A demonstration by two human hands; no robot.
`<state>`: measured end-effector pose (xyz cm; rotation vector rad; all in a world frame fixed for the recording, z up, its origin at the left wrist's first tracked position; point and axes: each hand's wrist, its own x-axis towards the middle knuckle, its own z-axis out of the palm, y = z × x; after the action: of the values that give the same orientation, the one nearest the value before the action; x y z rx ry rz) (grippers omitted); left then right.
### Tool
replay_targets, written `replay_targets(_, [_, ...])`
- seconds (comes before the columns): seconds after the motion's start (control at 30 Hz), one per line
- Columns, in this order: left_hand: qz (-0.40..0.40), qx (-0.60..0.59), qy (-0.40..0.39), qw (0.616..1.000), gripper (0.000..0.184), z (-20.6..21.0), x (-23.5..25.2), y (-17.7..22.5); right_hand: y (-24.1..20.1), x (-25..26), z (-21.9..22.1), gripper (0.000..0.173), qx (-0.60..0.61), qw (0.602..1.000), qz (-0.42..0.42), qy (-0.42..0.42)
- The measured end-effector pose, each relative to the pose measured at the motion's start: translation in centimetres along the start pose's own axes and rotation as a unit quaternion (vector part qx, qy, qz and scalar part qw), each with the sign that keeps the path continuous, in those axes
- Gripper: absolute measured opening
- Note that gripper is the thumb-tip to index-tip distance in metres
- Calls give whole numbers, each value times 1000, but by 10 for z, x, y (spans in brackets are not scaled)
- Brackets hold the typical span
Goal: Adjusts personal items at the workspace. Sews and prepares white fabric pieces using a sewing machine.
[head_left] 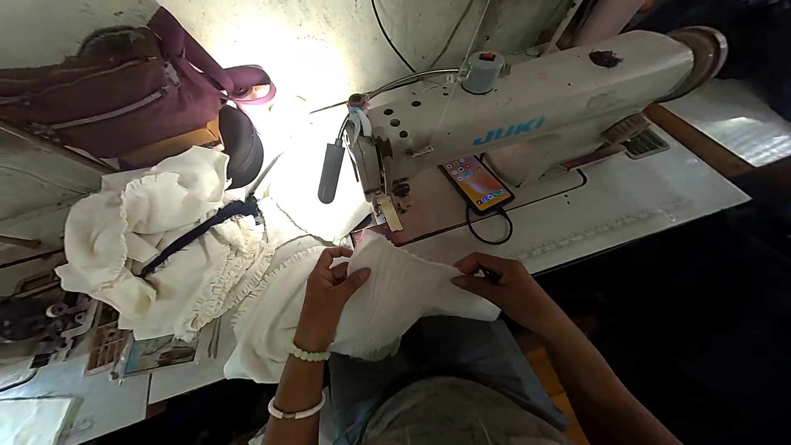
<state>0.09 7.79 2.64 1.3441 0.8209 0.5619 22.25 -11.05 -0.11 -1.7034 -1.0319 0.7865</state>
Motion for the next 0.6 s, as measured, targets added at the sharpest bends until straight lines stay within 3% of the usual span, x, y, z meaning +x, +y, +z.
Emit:
replay_targets(0.07, [35,41,27,998,33,0,0,5,-6,-4,7,19,-9,1000,8,-15])
replay_targets(0.13, [78,186,54,978,22,-3,6,11,-10,-12,19,18,26,997,28,-66])
replay_targets(0.2, [122,356,55,925,16,-2,20,14,-9,-18,39,21,55,991,56,-112])
replay_targets(0.3, [160,487,-7,859,21,8,53,-16,5,-24,72,26,40,984,104,-140])
replay_targets(0.4, [238,550,64,798,27,30,57,-48,15,-29,86,29,19,980,133,-148])
replay_targets(0.47, [239,582,90,772,26,42,47,-54,16,-31,84,29,20,977,149,-151])
replay_targets(0.6, [282,561,78,774,31,35,54,-69,17,-29,78,29,22,978,151,-145])
